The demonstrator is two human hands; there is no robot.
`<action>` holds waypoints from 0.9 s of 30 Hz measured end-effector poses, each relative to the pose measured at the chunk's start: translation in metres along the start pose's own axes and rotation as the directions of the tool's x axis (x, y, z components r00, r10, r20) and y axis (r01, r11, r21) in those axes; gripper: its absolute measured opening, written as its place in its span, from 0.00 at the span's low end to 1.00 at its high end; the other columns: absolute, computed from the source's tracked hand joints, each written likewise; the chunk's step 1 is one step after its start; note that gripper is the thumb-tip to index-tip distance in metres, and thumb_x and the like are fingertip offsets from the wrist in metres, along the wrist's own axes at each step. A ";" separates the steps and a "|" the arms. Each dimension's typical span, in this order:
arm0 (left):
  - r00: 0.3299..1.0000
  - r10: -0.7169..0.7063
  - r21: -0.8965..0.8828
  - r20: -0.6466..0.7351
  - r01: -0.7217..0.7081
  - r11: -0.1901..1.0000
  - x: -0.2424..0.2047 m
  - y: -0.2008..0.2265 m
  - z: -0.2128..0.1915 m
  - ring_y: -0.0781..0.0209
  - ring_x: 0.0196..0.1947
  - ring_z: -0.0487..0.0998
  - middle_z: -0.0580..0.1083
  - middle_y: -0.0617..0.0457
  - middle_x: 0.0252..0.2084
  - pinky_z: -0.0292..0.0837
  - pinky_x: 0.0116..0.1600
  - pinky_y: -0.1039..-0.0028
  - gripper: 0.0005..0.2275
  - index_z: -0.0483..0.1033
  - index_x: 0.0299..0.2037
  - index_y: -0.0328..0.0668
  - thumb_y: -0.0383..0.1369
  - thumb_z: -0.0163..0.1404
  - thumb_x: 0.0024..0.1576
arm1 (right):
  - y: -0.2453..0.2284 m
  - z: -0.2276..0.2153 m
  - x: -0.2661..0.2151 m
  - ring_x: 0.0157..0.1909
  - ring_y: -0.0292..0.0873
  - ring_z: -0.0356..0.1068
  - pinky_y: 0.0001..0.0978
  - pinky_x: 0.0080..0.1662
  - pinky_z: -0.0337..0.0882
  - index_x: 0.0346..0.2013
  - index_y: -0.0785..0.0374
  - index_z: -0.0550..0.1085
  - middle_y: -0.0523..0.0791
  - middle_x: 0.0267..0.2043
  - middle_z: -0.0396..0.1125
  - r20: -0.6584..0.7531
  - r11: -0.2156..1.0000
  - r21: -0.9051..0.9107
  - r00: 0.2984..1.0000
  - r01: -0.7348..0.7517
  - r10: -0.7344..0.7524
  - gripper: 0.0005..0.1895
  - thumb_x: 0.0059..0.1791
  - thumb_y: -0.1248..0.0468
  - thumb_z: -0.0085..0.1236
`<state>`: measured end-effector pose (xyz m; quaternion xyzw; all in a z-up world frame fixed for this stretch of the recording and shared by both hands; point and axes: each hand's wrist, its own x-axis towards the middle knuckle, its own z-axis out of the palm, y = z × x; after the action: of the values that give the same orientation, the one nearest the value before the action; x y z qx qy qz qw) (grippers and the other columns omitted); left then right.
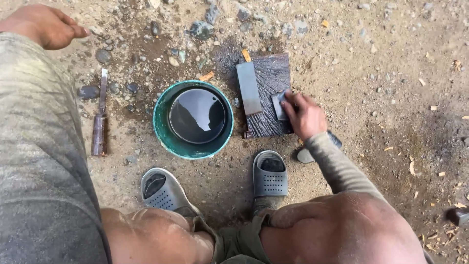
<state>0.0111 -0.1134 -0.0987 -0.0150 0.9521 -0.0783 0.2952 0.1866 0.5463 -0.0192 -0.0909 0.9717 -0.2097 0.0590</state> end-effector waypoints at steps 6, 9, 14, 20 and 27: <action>0.989 -0.142 -0.113 -0.028 0.138 0.984 -0.014 0.002 -0.004 0.42 0.52 0.80 0.79 0.42 0.54 0.71 0.61 0.55 0.26 0.82 0.57 0.48 0.59 0.47 0.66 | -0.002 0.003 -0.012 0.31 0.53 0.76 0.47 0.33 0.75 0.56 0.49 0.76 0.50 0.42 0.72 0.224 0.977 -0.143 0.957 -0.157 0.187 0.21 0.52 0.46 0.54; 0.995 -0.102 -0.089 0.023 0.104 0.991 -0.009 -0.001 0.003 0.42 0.52 0.79 0.78 0.43 0.55 0.69 0.59 0.52 0.25 0.83 0.54 0.49 0.58 0.47 0.63 | -0.001 0.003 -0.003 0.33 0.51 0.76 0.45 0.32 0.76 0.54 0.54 0.77 0.50 0.43 0.73 0.130 0.993 -0.049 0.985 -0.107 0.113 0.19 0.55 0.47 0.54; 0.993 -0.104 -0.194 -0.055 0.092 0.977 -0.015 0.010 -0.020 0.40 0.53 0.80 0.80 0.41 0.57 0.75 0.60 0.54 0.25 0.83 0.55 0.46 0.58 0.48 0.67 | 0.004 0.006 -0.028 0.32 0.52 0.76 0.45 0.32 0.75 0.54 0.52 0.78 0.50 0.41 0.74 0.079 0.995 -0.082 0.995 -0.051 0.058 0.19 0.53 0.48 0.56; 1.000 -0.007 0.005 -0.011 0.007 1.000 0.012 0.000 0.009 0.43 0.55 0.77 0.76 0.44 0.60 0.70 0.60 0.52 0.23 0.81 0.59 0.53 0.57 0.43 0.67 | 0.005 0.005 0.000 0.36 0.53 0.77 0.44 0.35 0.76 0.51 0.53 0.78 0.48 0.43 0.76 -0.024 1.000 -0.023 1.000 -0.020 0.019 0.17 0.56 0.47 0.57; 0.991 -0.130 -0.156 -0.002 0.129 0.979 -0.034 0.024 -0.030 0.39 0.57 0.76 0.75 0.41 0.61 0.68 0.64 0.49 0.26 0.78 0.62 0.48 0.57 0.44 0.67 | 0.007 0.007 -0.016 0.30 0.49 0.76 0.41 0.31 0.76 0.52 0.51 0.79 0.48 0.41 0.75 0.135 0.985 -0.107 0.980 -0.133 0.147 0.18 0.52 0.48 0.58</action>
<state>0.0227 -0.0828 -0.0588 -0.0995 0.9541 -0.0228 0.2816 0.2018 0.5532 -0.0278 -0.0396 0.9781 -0.1504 0.1383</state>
